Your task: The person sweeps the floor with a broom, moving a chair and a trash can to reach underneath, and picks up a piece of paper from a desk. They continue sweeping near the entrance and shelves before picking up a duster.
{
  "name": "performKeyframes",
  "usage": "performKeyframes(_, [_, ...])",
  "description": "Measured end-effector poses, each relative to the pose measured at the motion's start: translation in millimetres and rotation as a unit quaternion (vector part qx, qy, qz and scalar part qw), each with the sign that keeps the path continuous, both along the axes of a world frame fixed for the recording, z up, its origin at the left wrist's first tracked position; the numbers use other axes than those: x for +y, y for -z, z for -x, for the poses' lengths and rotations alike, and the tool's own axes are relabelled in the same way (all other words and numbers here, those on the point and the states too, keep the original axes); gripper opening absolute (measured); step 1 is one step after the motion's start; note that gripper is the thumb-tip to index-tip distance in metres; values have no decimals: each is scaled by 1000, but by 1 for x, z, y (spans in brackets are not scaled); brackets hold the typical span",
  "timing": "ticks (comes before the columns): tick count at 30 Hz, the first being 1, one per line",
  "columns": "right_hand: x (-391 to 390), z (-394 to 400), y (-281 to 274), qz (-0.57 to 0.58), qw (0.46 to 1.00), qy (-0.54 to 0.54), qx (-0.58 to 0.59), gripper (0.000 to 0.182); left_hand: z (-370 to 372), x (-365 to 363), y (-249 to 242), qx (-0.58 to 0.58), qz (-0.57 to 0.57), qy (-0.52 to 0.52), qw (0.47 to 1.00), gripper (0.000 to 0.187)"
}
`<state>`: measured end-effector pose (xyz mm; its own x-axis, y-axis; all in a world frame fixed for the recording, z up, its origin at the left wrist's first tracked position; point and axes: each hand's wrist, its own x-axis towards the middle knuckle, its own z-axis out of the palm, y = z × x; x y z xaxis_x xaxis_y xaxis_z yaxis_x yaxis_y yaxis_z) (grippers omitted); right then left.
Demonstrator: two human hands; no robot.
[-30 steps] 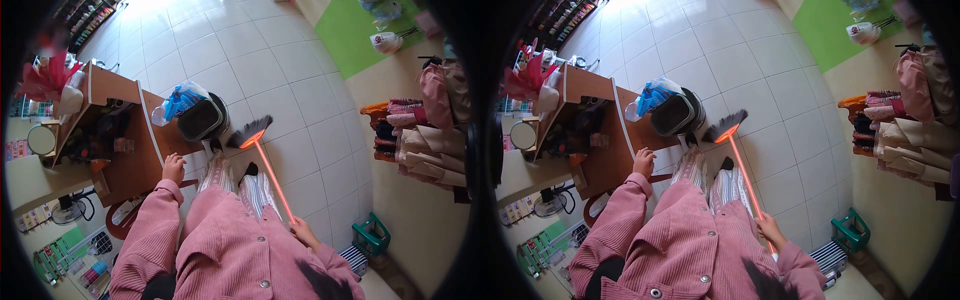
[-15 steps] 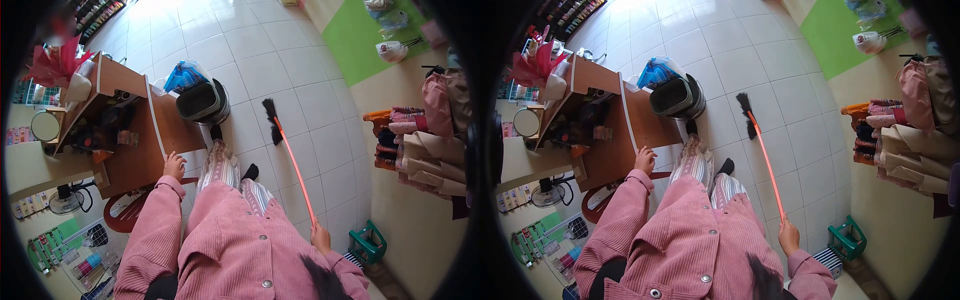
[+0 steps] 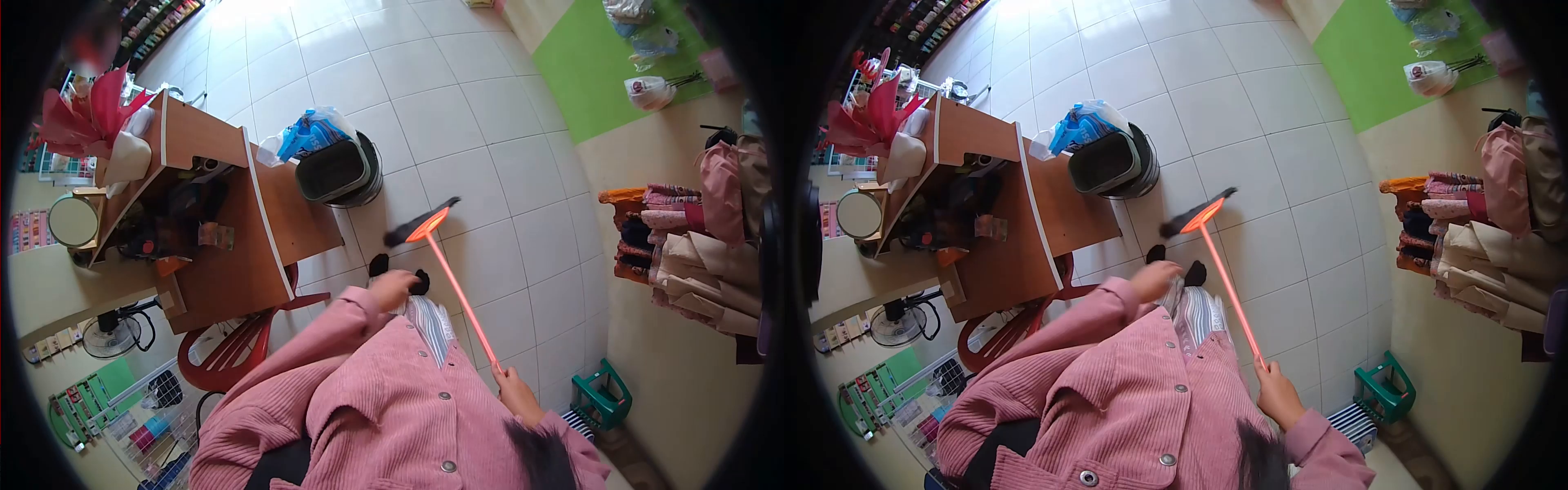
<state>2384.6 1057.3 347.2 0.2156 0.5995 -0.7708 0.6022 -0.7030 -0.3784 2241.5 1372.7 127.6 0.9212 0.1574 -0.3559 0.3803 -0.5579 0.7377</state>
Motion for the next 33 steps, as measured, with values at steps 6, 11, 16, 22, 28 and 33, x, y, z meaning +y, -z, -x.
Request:
performKeyframes(6, [96,-32,-65,43,982,21,183,48,-44,-93,-29,-108,106,249,957,41])
performKeyframes(11, [119,-81,-84,-182,872,253,376,55,-1,-53,-12,-127,123,-47,983,15])
performKeyframes(16, [149,-34,-80,-483,727,297,389,64,13,-22,-39,-107,55,-179,976,17])
performKeyframes(22, [180,-22,-15,-503,713,323,366,46,12,-2,8,-36,-10,-237,971,20])
performKeyframes(28, [248,2,-3,-460,746,372,307,36,2,13,74,8,-91,-366,926,24])
performKeyframes(33, [243,-1,-24,-490,760,359,232,33,-47,5,65,-51,-41,-345,936,26])
